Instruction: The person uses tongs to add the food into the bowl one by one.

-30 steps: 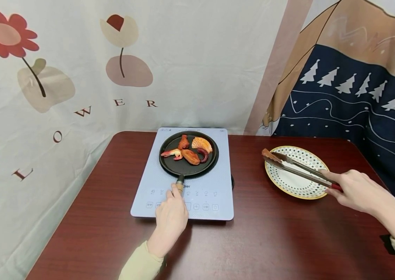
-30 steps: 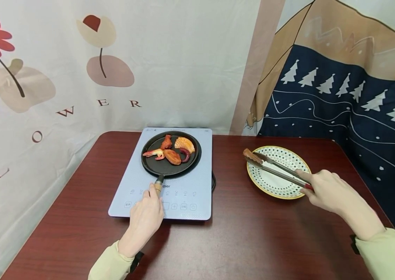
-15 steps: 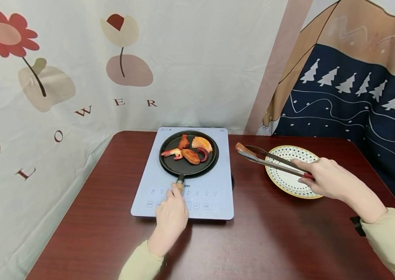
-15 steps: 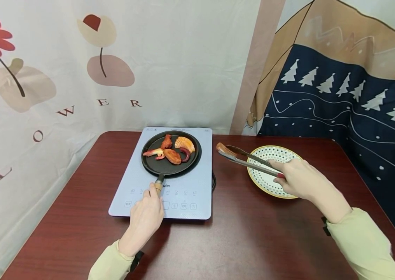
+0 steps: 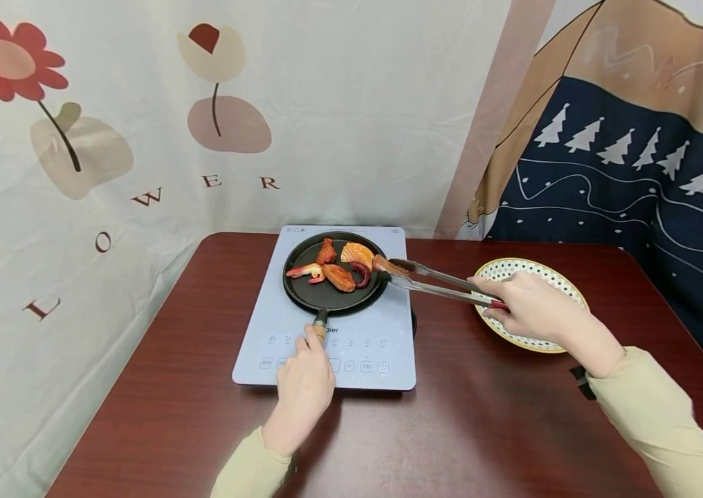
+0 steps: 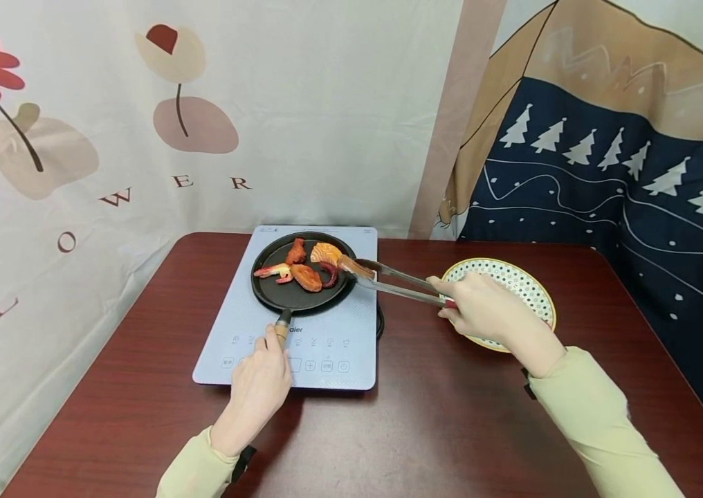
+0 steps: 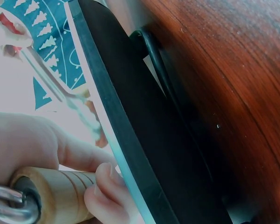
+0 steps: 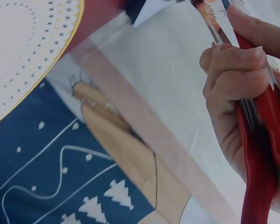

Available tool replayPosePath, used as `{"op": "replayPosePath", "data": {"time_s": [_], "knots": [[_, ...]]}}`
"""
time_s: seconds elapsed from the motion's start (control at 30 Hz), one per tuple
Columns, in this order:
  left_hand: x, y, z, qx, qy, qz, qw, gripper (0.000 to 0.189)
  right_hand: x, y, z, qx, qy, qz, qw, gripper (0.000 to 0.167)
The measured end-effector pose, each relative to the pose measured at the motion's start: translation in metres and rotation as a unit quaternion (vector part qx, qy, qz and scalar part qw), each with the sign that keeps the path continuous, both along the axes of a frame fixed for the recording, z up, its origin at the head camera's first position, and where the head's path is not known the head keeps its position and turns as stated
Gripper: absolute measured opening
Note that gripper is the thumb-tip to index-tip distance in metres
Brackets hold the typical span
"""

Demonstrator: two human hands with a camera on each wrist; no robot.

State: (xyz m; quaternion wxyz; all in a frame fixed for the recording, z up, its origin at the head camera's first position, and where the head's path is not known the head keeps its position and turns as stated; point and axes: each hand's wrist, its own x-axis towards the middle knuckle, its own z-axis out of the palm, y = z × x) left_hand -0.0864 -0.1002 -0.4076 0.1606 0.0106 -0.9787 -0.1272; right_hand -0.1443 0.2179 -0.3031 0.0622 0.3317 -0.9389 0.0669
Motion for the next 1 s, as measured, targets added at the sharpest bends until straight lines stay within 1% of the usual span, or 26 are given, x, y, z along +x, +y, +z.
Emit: {"op": "replayPosePath", "data": {"time_s": [0.1, 0.23, 0.3, 0.4, 0.53, 0.83, 1.0], "knots": [[0.0, 0.0, 0.0, 0.002, -0.003, 0.0, 1.0, 0.048, -0.003, -0.011, -0.001, -0.001, -0.003, 0.008, 1.0, 0.039], [0.0, 0.0, 0.0, 0.003, -0.005, 0.001, 1.0, 0.048, -0.006, -0.024, -0.002, -0.005, -0.029, 0.006, 0.9996, 0.043], [0.0, 0.0, 0.0, 0.003, -0.005, 0.001, 1.0, 0.048, -0.006, -0.031, -0.004, -0.005, -0.031, 0.007, 0.9995, 0.043], [0.0, 0.0, 0.0, 0.004, -0.006, 0.001, 1.0, 0.048, -0.007, -0.041, -0.005, -0.006, -0.033, 0.016, 0.9993, 0.043], [0.0, 0.0, 0.0, 0.006, -0.008, 0.001, 0.9999, 0.048, -0.008, -0.052, -0.006, -0.008, -0.047, 0.027, 0.9985, 0.043], [0.0, -0.001, -0.001, 0.001, 0.001, -0.001, 1.0, 0.049, -0.007, -0.074, -0.01, -0.012, -0.045, 0.041, 0.9981, 0.037], [0.0, -0.001, -0.001, -0.001, 0.004, -0.001, 1.0, 0.049, -0.004, -0.082, -0.012, -0.002, -0.044, 0.03, 0.9986, 0.036]]}}
